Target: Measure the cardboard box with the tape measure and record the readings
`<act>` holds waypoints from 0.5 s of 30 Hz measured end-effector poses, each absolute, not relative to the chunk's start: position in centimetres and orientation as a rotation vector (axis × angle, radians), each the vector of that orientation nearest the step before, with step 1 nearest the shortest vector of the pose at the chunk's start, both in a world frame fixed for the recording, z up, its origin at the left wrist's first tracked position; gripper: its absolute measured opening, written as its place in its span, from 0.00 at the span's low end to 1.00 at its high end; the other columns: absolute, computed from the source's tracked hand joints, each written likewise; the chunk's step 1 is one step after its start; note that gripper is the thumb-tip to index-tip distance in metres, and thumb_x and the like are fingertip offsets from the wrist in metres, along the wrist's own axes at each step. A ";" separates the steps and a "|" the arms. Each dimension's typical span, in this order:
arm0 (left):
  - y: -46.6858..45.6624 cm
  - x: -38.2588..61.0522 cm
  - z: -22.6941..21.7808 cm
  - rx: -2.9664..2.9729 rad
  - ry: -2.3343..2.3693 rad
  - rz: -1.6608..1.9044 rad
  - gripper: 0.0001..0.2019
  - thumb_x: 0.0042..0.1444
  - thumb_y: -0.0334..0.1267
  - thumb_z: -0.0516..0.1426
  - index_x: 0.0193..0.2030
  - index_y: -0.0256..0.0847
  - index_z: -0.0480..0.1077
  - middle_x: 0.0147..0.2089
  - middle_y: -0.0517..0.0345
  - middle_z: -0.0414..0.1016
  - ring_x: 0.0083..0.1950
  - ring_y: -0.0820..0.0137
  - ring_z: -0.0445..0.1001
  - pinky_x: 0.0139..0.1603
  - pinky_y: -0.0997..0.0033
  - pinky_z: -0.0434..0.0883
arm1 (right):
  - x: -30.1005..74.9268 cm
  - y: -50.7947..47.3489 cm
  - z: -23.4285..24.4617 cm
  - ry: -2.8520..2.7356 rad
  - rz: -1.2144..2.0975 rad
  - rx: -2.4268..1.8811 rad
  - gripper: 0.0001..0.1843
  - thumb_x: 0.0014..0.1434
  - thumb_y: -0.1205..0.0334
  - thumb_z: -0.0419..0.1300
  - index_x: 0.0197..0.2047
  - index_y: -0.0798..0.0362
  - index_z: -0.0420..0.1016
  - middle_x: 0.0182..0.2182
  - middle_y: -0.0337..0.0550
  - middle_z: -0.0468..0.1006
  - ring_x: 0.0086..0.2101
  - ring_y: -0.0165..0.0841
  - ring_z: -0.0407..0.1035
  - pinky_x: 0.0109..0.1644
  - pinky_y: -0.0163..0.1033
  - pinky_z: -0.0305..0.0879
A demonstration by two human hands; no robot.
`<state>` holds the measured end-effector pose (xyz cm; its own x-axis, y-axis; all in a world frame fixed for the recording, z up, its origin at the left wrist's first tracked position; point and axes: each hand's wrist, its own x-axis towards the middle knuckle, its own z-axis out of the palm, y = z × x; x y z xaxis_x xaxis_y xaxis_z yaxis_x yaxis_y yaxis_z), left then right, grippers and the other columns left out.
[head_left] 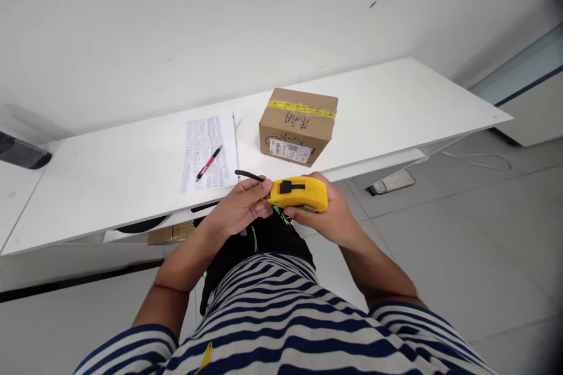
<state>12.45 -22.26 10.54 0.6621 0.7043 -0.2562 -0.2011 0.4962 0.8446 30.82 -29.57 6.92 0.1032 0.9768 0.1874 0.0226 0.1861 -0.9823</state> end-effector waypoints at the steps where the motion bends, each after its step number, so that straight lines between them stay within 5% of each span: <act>1: -22.4 12.4 10.0 0.871 0.652 0.585 0.27 0.49 0.57 0.72 0.24 0.38 0.64 0.17 0.69 0.57 0.19 0.82 0.58 0.24 0.79 0.63 | 30.8 -29.4 6.8 -1.225 0.990 -1.136 0.24 0.49 0.47 0.78 0.39 0.47 0.71 0.30 0.36 0.79 0.27 0.31 0.73 0.29 0.39 0.74; 7: -22.9 11.8 7.9 0.868 0.628 0.368 0.32 0.47 0.68 0.67 0.24 0.37 0.67 0.16 0.70 0.53 0.19 0.82 0.53 0.22 0.78 0.60 | 31.4 -28.8 7.9 -1.493 0.891 -1.125 0.30 0.45 0.48 0.80 0.49 0.47 0.78 0.42 0.43 0.86 0.39 0.38 0.80 0.42 0.44 0.79; 15: -25.5 11.5 9.5 0.743 0.565 0.695 0.25 0.47 0.54 0.73 0.26 0.37 0.66 0.20 0.71 0.57 0.19 0.86 0.48 0.21 0.82 0.53 | 31.4 -30.0 10.0 -1.606 0.943 -1.078 0.25 0.49 0.57 0.78 0.50 0.43 0.80 0.48 0.42 0.87 0.43 0.40 0.82 0.45 0.47 0.82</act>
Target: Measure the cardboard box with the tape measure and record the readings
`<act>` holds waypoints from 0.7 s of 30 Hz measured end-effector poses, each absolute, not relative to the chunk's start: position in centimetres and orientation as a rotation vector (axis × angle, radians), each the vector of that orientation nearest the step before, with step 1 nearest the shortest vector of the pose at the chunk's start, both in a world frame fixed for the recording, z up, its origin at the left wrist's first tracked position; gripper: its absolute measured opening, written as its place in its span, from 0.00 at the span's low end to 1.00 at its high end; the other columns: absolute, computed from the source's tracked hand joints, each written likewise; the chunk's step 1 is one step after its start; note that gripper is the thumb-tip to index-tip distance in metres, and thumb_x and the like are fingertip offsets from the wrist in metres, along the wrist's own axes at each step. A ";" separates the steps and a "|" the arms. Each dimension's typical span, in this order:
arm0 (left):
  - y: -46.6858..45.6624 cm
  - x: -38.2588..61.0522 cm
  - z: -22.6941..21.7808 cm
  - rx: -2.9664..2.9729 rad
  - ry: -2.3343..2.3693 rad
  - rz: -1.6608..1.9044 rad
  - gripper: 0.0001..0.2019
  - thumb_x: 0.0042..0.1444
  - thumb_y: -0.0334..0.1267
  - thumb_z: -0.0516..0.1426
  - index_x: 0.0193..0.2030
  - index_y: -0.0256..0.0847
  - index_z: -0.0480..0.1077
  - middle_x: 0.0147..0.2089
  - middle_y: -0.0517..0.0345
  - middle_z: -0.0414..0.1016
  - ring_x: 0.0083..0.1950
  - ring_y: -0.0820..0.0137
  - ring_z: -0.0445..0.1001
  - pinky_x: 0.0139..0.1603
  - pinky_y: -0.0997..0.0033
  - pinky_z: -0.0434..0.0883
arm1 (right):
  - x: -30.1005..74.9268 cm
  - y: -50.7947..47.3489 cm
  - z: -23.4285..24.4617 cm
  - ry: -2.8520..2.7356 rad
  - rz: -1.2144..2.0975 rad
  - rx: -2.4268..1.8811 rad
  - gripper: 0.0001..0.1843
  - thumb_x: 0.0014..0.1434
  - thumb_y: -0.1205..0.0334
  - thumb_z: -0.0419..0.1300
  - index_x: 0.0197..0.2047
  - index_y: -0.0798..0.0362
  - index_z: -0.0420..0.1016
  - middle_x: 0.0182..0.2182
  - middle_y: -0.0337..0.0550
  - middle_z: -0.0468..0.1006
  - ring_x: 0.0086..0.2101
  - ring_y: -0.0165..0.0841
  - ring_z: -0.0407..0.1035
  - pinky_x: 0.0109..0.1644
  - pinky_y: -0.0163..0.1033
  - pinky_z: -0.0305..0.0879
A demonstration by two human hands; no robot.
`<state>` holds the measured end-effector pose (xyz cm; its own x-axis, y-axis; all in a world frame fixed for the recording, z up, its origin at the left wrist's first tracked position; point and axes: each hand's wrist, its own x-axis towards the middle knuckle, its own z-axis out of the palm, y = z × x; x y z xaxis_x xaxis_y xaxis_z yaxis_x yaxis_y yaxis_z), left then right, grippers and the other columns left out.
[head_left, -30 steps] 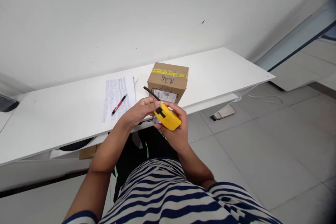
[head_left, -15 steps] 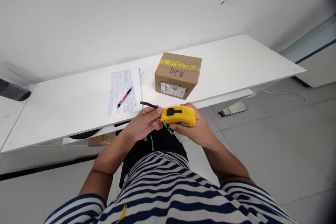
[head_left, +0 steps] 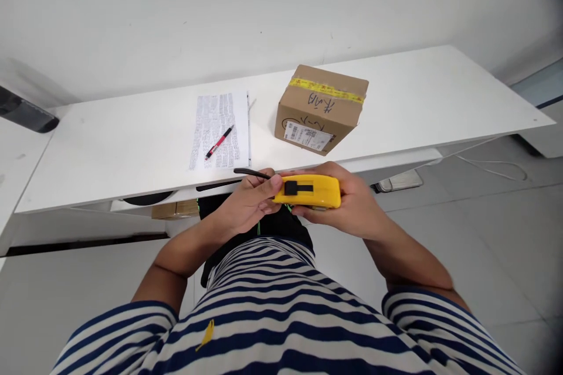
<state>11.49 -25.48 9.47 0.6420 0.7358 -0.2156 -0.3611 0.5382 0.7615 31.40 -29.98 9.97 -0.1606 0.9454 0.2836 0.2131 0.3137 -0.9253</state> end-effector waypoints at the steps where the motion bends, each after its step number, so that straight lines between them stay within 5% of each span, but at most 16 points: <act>1: -25.6 11.4 9.8 0.729 0.557 0.713 0.26 0.47 0.52 0.74 0.25 0.37 0.64 0.21 0.70 0.58 0.19 0.87 0.48 0.20 0.83 0.53 | 31.2 -30.1 10.2 -1.596 0.944 -1.062 0.25 0.49 0.57 0.78 0.50 0.43 0.80 0.49 0.42 0.87 0.45 0.41 0.83 0.46 0.48 0.82; 6: -26.2 10.7 10.6 0.680 0.599 0.723 0.26 0.46 0.47 0.75 0.26 0.37 0.63 0.22 0.70 0.60 0.19 0.88 0.48 0.19 0.85 0.52 | 30.5 -30.8 10.1 -1.587 0.942 -1.028 0.23 0.50 0.60 0.77 0.49 0.42 0.79 0.49 0.42 0.87 0.46 0.41 0.83 0.49 0.50 0.82; 21: -26.4 9.3 8.6 0.758 0.737 0.710 0.23 0.46 0.49 0.74 0.27 0.37 0.68 0.19 0.72 0.56 0.18 0.87 0.49 0.19 0.82 0.49 | 28.4 -32.1 4.1 -1.335 1.100 -1.097 0.22 0.50 0.56 0.77 0.44 0.46 0.73 0.33 0.35 0.80 0.31 0.31 0.75 0.34 0.39 0.76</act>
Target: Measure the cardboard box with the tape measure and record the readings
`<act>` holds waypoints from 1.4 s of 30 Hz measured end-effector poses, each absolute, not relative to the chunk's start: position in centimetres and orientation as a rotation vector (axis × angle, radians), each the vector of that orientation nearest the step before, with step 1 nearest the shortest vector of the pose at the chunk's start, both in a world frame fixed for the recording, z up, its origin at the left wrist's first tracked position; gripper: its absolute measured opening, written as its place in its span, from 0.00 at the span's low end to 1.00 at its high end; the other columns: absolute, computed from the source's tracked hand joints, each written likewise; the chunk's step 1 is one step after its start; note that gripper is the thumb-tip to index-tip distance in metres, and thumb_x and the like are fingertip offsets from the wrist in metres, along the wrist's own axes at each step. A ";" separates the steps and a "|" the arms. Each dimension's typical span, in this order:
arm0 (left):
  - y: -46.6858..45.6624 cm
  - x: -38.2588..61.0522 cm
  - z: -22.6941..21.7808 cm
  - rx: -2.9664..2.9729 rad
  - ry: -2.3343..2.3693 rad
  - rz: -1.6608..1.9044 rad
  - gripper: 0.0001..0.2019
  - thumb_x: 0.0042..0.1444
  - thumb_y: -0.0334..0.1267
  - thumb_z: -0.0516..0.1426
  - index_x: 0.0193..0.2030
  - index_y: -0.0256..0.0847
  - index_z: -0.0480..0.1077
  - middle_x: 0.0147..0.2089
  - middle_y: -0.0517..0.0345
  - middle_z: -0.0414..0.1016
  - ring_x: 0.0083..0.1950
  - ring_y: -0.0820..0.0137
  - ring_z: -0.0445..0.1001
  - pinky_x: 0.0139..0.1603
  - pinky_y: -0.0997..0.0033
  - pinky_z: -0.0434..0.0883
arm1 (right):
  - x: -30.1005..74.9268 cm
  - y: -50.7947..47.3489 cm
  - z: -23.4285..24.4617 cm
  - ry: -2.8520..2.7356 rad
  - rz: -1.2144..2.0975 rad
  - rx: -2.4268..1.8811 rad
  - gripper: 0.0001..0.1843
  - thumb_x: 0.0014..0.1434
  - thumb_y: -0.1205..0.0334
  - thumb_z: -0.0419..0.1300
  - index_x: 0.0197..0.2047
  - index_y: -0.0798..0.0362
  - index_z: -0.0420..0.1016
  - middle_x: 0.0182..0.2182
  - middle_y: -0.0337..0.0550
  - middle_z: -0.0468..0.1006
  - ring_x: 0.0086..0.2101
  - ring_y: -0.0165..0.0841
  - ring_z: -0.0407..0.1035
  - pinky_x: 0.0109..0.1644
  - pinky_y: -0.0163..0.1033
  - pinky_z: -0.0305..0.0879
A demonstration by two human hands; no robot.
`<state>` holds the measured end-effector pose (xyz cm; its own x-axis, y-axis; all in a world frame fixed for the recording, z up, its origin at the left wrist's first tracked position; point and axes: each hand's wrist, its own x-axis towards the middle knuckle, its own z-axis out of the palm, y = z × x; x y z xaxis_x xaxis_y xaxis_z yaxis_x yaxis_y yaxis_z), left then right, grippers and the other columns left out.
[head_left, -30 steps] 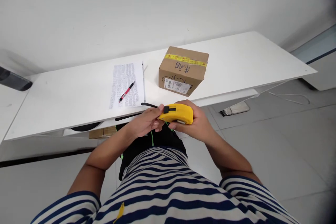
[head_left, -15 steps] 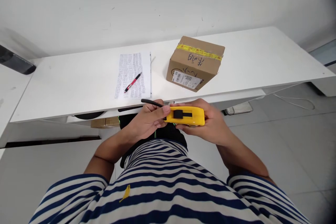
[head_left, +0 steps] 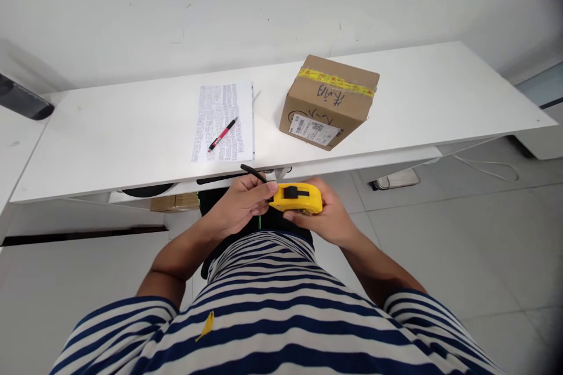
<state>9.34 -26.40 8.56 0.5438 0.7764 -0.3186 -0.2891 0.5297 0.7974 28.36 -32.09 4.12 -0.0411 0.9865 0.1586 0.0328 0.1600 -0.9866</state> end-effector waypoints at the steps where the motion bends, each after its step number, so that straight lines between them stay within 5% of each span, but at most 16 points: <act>1: -26.4 9.2 8.4 0.784 0.747 0.691 0.23 0.46 0.49 0.74 0.26 0.37 0.67 0.20 0.71 0.57 0.19 0.87 0.49 0.19 0.82 0.48 | 28.2 -32.2 3.8 -1.333 1.111 -1.094 0.22 0.50 0.56 0.77 0.44 0.46 0.73 0.34 0.35 0.80 0.31 0.32 0.75 0.34 0.39 0.76; 5: -26.2 8.5 7.6 0.893 0.793 0.694 0.26 0.47 0.54 0.72 0.25 0.38 0.65 0.22 0.69 0.58 0.20 0.85 0.50 0.20 0.79 0.48 | 28.5 -31.9 3.5 -1.439 1.088 -1.107 0.21 0.54 0.58 0.75 0.46 0.46 0.71 0.37 0.38 0.82 0.34 0.33 0.78 0.36 0.41 0.79; 11: -25.4 7.4 8.5 1.498 0.750 0.696 0.26 0.56 0.58 0.66 0.23 0.38 0.64 0.24 0.65 0.59 0.25 0.79 0.58 0.24 0.76 0.56 | 30.1 -29.1 5.8 -1.955 0.694 -0.831 0.28 0.58 0.61 0.71 0.59 0.44 0.69 0.60 0.53 0.78 0.60 0.43 0.75 0.60 0.53 0.77; 16: -25.2 7.0 10.2 1.826 0.650 0.710 0.24 0.57 0.52 0.66 0.24 0.40 0.59 0.22 0.68 0.57 0.23 0.80 0.53 0.22 0.76 0.54 | 30.0 -28.5 7.3 -2.102 0.311 -0.696 0.35 0.64 0.59 0.67 0.70 0.44 0.61 0.66 0.55 0.73 0.62 0.41 0.75 0.57 0.47 0.81; 23: -26.3 5.9 11.9 1.979 0.689 0.622 0.23 0.55 0.47 0.69 0.25 0.40 0.60 0.21 0.70 0.56 0.23 0.81 0.53 0.21 0.76 0.52 | 29.6 -29.8 7.9 -2.255 -0.042 -0.554 0.24 0.67 0.61 0.65 0.65 0.49 0.69 0.54 0.50 0.85 0.59 0.41 0.77 0.56 0.45 0.84; 29: -26.5 6.0 11.2 1.806 0.487 0.727 0.26 0.58 0.43 0.67 0.23 0.41 0.54 0.20 0.70 0.54 0.21 0.81 0.51 0.19 0.76 0.51 | 29.6 -30.5 8.8 -2.240 -0.047 -0.578 0.24 0.64 0.62 0.69 0.62 0.49 0.72 0.52 0.48 0.86 0.57 0.40 0.79 0.56 0.44 0.84; 42: -26.2 2.0 11.6 1.283 0.512 1.136 0.19 0.60 0.37 0.62 0.23 0.42 0.57 0.16 0.68 0.52 0.15 0.79 0.51 0.13 0.75 0.50 | 32.9 -30.7 4.9 -2.296 -0.005 -1.075 0.27 0.65 0.62 0.66 0.66 0.48 0.69 0.54 0.48 0.85 0.51 0.41 0.83 0.52 0.44 0.83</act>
<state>1.95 -26.20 11.58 0.4093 0.8701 0.2747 -0.3702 -0.1168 0.9216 32.91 -30.68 4.93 -0.4945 0.6983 0.5175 0.7007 0.6726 -0.2380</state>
